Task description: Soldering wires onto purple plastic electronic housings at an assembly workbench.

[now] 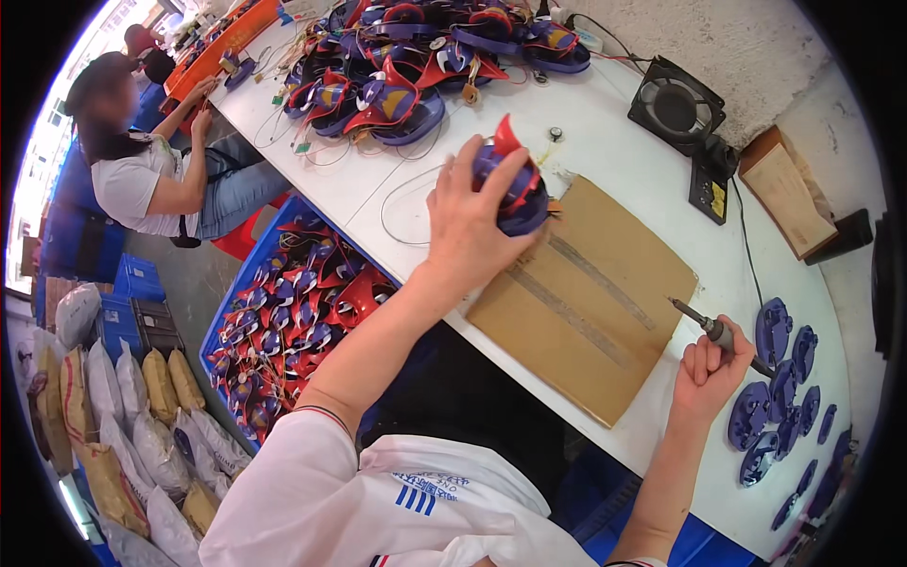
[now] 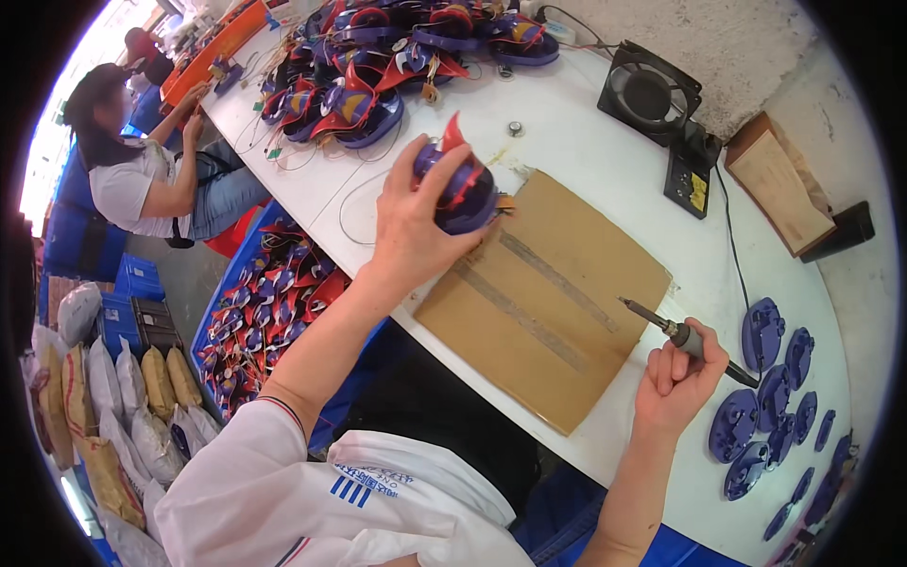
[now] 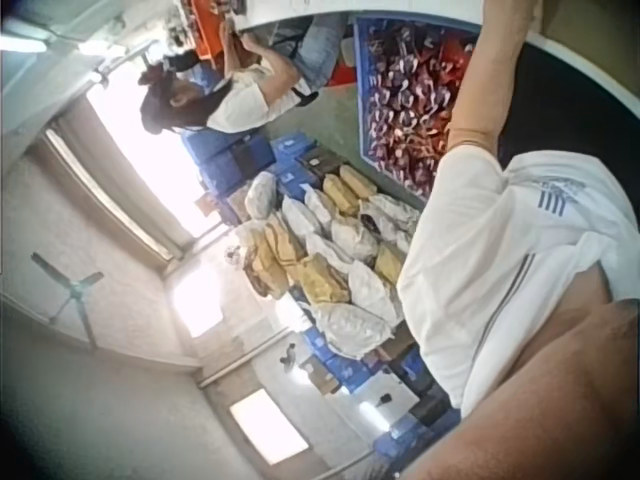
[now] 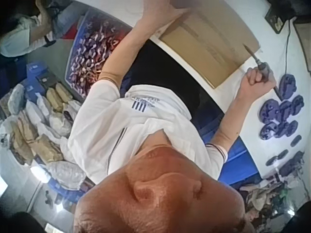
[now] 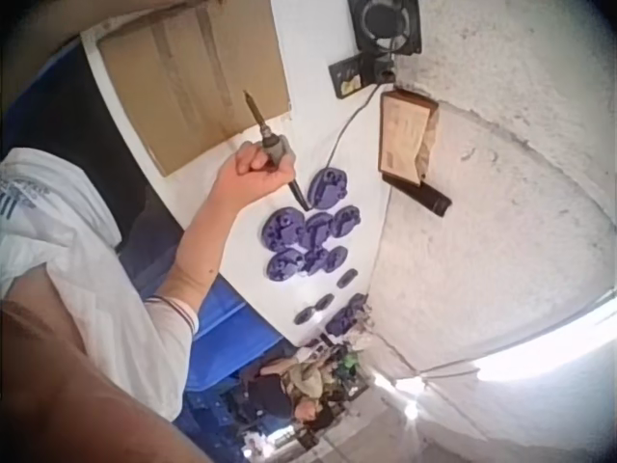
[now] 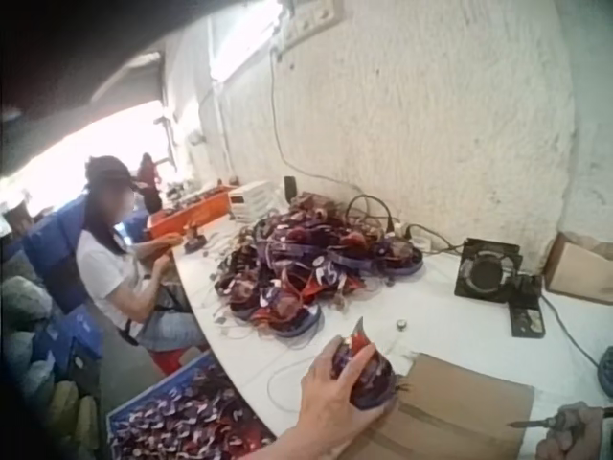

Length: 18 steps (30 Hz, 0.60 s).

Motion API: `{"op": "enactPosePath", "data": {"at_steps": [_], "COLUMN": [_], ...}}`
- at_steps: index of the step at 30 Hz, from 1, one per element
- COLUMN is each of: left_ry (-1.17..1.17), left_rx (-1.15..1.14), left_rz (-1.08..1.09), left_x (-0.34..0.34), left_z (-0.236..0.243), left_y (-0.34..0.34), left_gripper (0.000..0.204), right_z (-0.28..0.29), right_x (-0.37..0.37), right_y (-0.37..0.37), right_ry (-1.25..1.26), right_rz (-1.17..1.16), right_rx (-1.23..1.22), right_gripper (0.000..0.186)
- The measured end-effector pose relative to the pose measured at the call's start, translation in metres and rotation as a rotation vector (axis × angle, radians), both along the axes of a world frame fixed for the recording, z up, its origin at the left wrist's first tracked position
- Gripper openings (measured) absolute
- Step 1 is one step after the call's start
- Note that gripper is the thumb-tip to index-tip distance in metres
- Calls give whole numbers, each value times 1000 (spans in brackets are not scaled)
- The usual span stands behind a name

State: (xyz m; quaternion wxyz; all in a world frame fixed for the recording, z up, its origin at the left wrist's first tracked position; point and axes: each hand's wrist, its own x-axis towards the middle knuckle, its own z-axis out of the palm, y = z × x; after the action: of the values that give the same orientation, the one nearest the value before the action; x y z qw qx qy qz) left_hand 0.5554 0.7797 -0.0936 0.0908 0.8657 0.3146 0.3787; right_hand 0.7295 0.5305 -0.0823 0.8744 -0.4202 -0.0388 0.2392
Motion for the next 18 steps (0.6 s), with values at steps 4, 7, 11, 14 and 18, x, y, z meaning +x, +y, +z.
{"op": "enactPosePath", "data": {"at_steps": [4,7,11,14,18], "left_ry": [19,29,-49,-171,-287], "left_rx": [-133,-325,-383,-249,-100], "left_rz": [-46,-148,-174,-250,-255], "left_x": [-7,-6,-3,2,24], "left_z": [0,12,7,15,74], "left_y": [11,13,20,30,93], "left_gripper": [71,73,71,66,62], "right_z": [0,1,0,0,0], "right_x": [-1,-2,-1,1,0], "right_y": [-2,-4,1,5,2], "right_ry": [10,23,51,58,70], "right_rz": [16,45,26,17,7], "right_rx": [2,-38,-47,-47,-44], "right_gripper": [24,27,27,27,24]}}
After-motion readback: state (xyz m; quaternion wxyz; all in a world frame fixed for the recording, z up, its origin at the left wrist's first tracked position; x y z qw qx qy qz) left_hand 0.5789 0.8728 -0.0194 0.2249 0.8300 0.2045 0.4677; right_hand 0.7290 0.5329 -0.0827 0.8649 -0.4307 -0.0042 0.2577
